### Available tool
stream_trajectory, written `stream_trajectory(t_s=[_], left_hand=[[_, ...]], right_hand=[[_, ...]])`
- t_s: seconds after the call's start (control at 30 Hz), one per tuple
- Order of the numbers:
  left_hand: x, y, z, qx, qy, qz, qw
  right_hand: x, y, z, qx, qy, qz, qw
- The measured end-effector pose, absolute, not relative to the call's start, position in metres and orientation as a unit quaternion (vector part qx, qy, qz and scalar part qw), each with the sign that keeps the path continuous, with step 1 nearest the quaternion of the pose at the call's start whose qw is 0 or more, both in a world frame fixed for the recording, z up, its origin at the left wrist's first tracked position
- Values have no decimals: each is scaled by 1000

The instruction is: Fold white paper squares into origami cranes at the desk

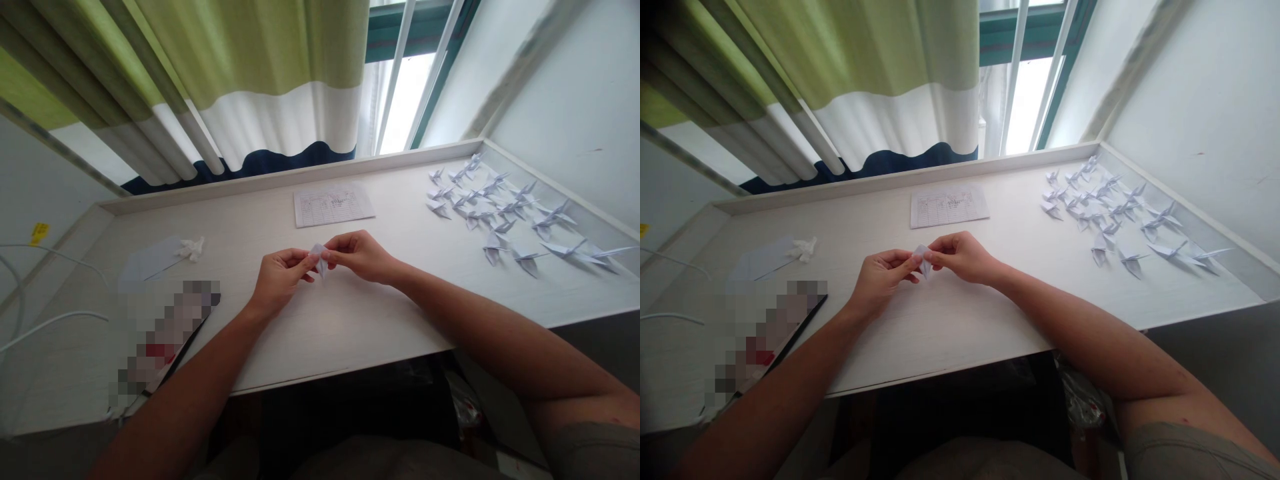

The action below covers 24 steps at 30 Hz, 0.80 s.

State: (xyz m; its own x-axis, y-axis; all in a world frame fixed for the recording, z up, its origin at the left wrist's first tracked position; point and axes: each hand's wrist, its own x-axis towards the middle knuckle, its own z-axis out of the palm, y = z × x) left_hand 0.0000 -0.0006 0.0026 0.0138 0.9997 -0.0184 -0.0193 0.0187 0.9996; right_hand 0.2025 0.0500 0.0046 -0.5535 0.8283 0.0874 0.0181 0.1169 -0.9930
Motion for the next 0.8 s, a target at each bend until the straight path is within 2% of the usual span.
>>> stream_trajectory(t_s=[0.2,0.8], left_hand=[[0,-1,3,457,507,530,503],[4,1,-2,492,484,559,459]], right_hand=[[202,48,8,-336,-643,611,316],[193,39,5,-339,-640,581,371]])
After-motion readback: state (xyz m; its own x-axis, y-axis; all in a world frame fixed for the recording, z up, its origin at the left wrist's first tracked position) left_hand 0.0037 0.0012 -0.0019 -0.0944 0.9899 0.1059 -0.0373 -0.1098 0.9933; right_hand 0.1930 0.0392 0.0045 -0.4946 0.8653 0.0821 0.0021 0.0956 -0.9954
